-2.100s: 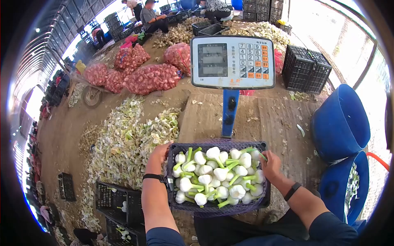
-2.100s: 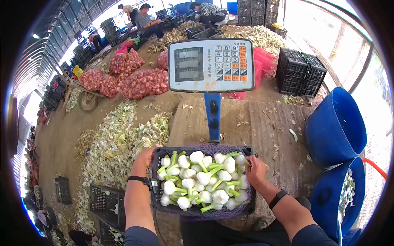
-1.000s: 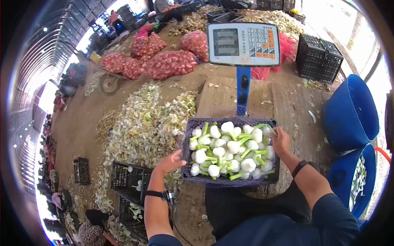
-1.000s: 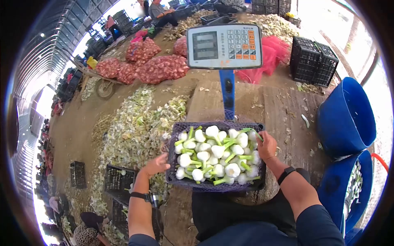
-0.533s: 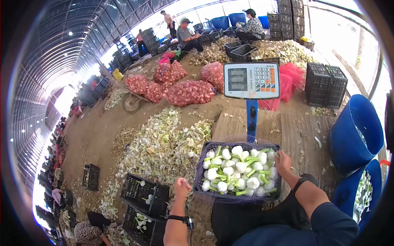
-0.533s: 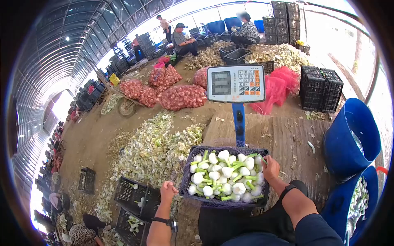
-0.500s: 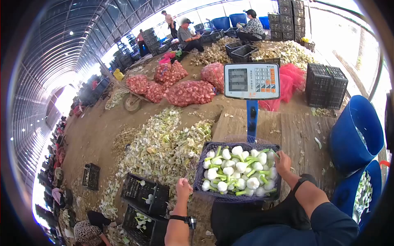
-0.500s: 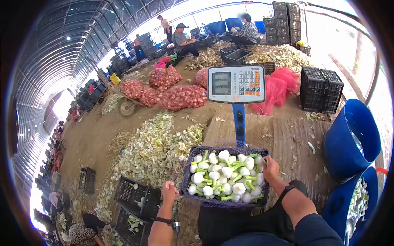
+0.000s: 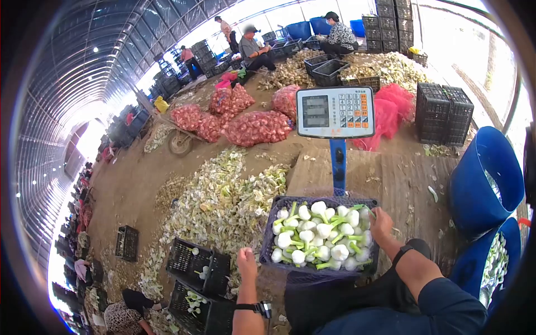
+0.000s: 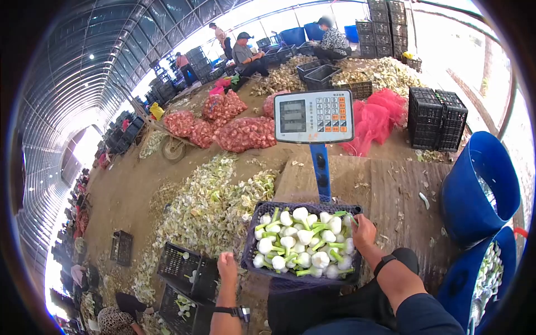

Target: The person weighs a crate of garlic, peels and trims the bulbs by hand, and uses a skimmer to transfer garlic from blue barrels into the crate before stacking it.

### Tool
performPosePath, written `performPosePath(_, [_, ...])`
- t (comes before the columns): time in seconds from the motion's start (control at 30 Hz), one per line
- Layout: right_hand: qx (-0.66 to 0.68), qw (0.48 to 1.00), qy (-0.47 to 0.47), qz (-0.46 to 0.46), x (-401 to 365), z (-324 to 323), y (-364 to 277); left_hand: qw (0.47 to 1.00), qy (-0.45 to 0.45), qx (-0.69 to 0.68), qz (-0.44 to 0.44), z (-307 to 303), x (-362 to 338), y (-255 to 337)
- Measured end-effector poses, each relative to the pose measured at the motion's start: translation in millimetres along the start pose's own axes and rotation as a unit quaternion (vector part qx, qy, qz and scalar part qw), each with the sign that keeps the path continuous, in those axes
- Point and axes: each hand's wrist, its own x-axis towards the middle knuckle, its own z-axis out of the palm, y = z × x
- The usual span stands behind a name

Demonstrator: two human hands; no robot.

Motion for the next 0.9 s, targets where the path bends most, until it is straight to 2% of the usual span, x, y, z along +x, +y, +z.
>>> performPosePath(0.07, [0.001, 1.0, 0.0, 0.006, 0, 1, 1, 0.984, -0.082, -0.087, -0.131, -11, 22, 23])
performPosePath(0.1, [0.01, 1.0, 0.008, 0.007, -1, 1, 1, 0.95, -0.083, -0.214, -0.212, -9, 33, 31])
performPosePath(0.17, [0.022, 1.0, 0.014, 0.004, -3, 4, 0, 0.856, -0.111, -0.421, -0.278, -2, 78, 51])
performPosePath(0.2, [0.026, 0.999, 0.016, 0.017, -3, 3, 0, 0.857, -0.109, -0.42, -0.279, -1, 84, 63])
performPosePath(0.27, [0.031, 0.999, 0.018, 0.026, 3, 5, 6, 0.871, -0.202, -0.342, -0.289, 5, 77, 89])
performPosePath(0.3, [0.067, 0.996, 0.038, 0.055, 8, 9, 11, 0.872, -0.2, -0.343, -0.287, 5, 66, 93])
performPosePath(0.33, [0.103, 0.989, 0.058, 0.085, 13, 9, 13, 0.974, -0.112, -0.134, -0.144, 4, 51, 96])
performPosePath(0.37, [0.105, 0.989, 0.059, 0.085, 17, 4, 19, 0.996, -0.016, 0.086, 0.009, 6, 38, 98])
performPosePath(0.43, [0.282, 0.943, 0.038, 0.172, 33, -23, 21, 0.956, 0.091, 0.228, 0.159, -10, -1, 148])
performPosePath(0.47, [0.28, 0.944, 0.037, 0.172, 39, -42, 15, 0.968, 0.045, 0.158, 0.19, -8, -23, 163])
performPosePath(0.5, [0.274, 0.945, -0.003, 0.179, 44, -64, 6, 0.972, -0.001, 0.085, 0.219, -3, -47, 175])
performPosePath(0.53, [0.267, 0.945, -0.044, 0.186, 46, -76, -1, 0.957, -0.113, 0.096, 0.25, 5, -73, 188])
performPosePath(0.57, [0.264, 0.945, -0.044, 0.186, 46, -78, -5, 0.928, -0.223, 0.104, 0.279, 13, -96, 200])
performPosePath(0.63, [0.04, 0.995, -0.05, 0.078, 52, -83, -12, 0.884, -0.318, 0.084, 0.331, 32, -125, 220])
performPosePath(0.67, [0.039, 0.995, -0.048, 0.078, 56, -85, -9, 0.884, -0.318, 0.082, 0.332, 40, -133, 217])
performPosePath(0.73, [-0.07, 0.993, -0.076, -0.053, 68, -84, -4, 0.846, -0.363, 0.156, 0.358, 58, -141, 203])
performPosePath(0.8, [-0.032, 0.995, -0.086, -0.04, 87, -100, -16, 0.838, -0.367, 0.157, 0.373, 68, -139, 198])
performPosePath(0.87, [0.029, 0.994, -0.102, -0.037, 92, -102, -12, 0.799, -0.453, 0.193, 0.344, 80, -136, 188])
performPosePath(0.9, [0.05, 0.992, -0.107, -0.046, 88, -97, -2, 0.79, -0.46, 0.17, 0.368, 80, -135, 187])
